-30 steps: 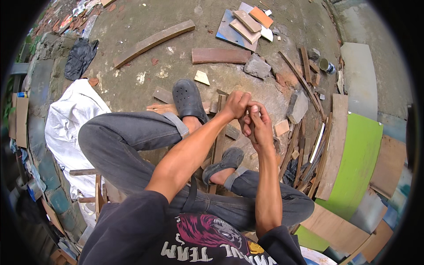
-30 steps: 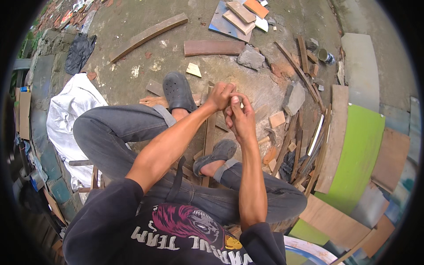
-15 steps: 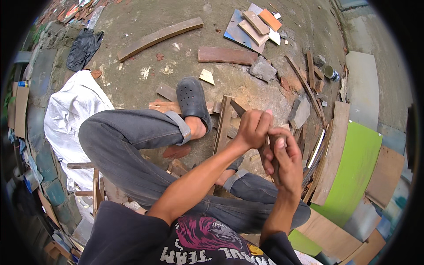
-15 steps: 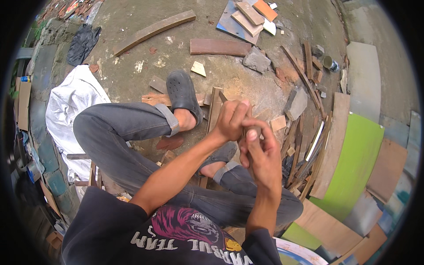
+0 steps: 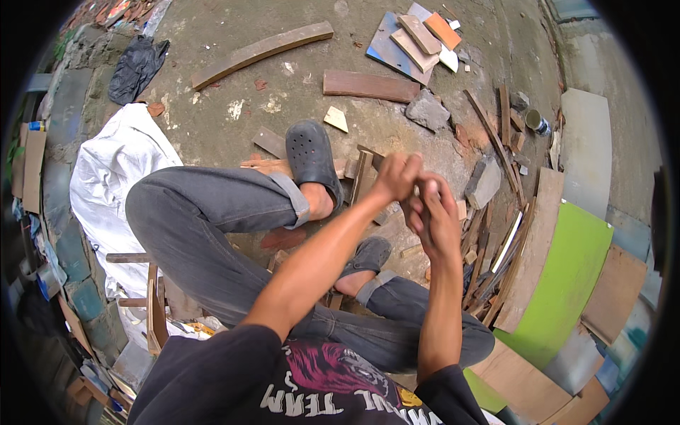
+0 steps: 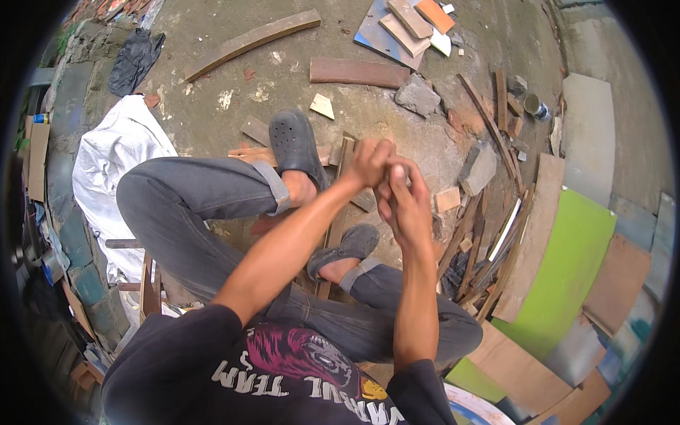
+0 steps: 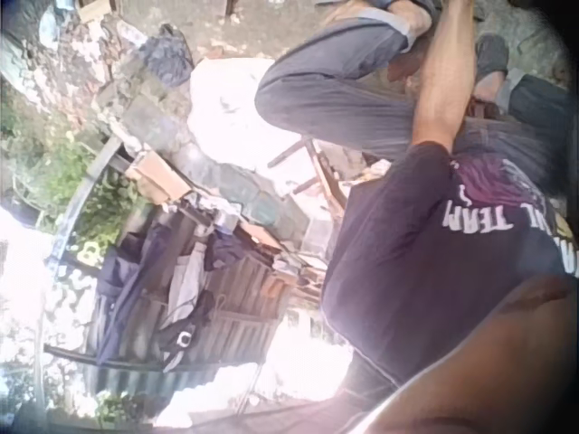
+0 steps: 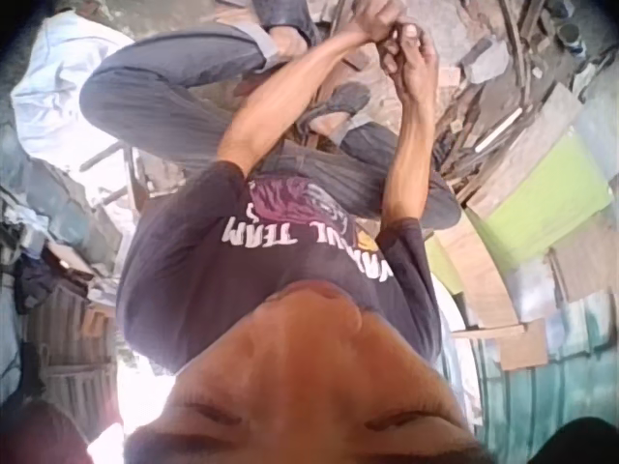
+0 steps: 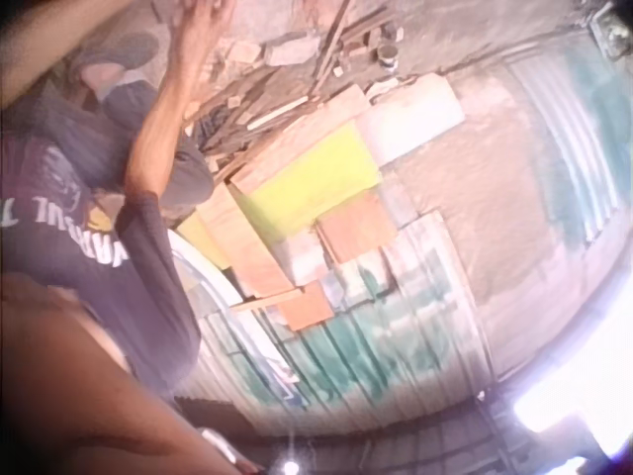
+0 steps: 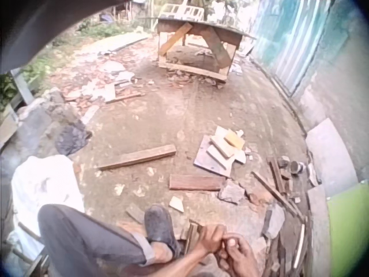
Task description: The person sits on the ground and uses a hand saw to cut small wooden pieces. They adjust the wood, saw it, and occasionally use a hammer to tap the pieces. The workspace is cluttered with wood scraps and tools.
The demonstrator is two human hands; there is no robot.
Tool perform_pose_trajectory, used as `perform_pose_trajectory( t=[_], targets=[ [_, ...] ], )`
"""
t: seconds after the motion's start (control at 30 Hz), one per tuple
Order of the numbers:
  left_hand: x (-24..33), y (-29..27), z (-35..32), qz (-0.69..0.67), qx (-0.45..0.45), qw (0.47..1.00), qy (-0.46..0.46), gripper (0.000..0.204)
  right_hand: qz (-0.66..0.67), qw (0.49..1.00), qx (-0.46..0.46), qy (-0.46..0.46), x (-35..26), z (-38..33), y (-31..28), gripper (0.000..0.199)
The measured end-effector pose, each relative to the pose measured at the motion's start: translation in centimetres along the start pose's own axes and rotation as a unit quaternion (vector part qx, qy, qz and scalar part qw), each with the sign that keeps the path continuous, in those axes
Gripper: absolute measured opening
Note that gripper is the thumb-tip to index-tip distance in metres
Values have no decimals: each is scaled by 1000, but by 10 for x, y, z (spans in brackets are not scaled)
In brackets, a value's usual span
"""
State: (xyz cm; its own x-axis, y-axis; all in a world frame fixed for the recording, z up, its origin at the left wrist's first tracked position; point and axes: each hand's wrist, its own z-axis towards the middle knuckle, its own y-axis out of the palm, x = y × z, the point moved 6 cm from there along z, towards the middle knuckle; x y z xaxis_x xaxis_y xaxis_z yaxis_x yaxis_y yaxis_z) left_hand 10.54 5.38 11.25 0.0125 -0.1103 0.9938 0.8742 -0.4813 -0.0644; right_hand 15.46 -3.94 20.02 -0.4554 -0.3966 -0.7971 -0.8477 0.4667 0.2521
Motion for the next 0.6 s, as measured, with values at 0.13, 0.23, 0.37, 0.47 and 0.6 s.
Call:
perform_pose_trajectory(
  t=[0.13, 0.23, 0.37, 0.47, 0.6],
  targets=[
    [14, -9, -3, -81, 15, 995, -50, 52, -38, 999, -10, 10, -29, -17, 17, 29],
    [81, -3, -30, -127, 32, 991, 25, 48, -54, 998, 5, -38, -43, -73, 15, 33],
    [-15, -4, -5, -134, -62, 979, -142, 62, -4, 1000, 10, -12, 5, 3, 10, 34],
    [37, -8, -11, 1, 55, 996, 66, 57, -54, 998, 16, 4, -35, -30, 24, 34],
    [69, -6, -31, -82, 52, 994, 47, 54, -58, 998, 2, -37, -40, -84, 21, 38]
  ],
)
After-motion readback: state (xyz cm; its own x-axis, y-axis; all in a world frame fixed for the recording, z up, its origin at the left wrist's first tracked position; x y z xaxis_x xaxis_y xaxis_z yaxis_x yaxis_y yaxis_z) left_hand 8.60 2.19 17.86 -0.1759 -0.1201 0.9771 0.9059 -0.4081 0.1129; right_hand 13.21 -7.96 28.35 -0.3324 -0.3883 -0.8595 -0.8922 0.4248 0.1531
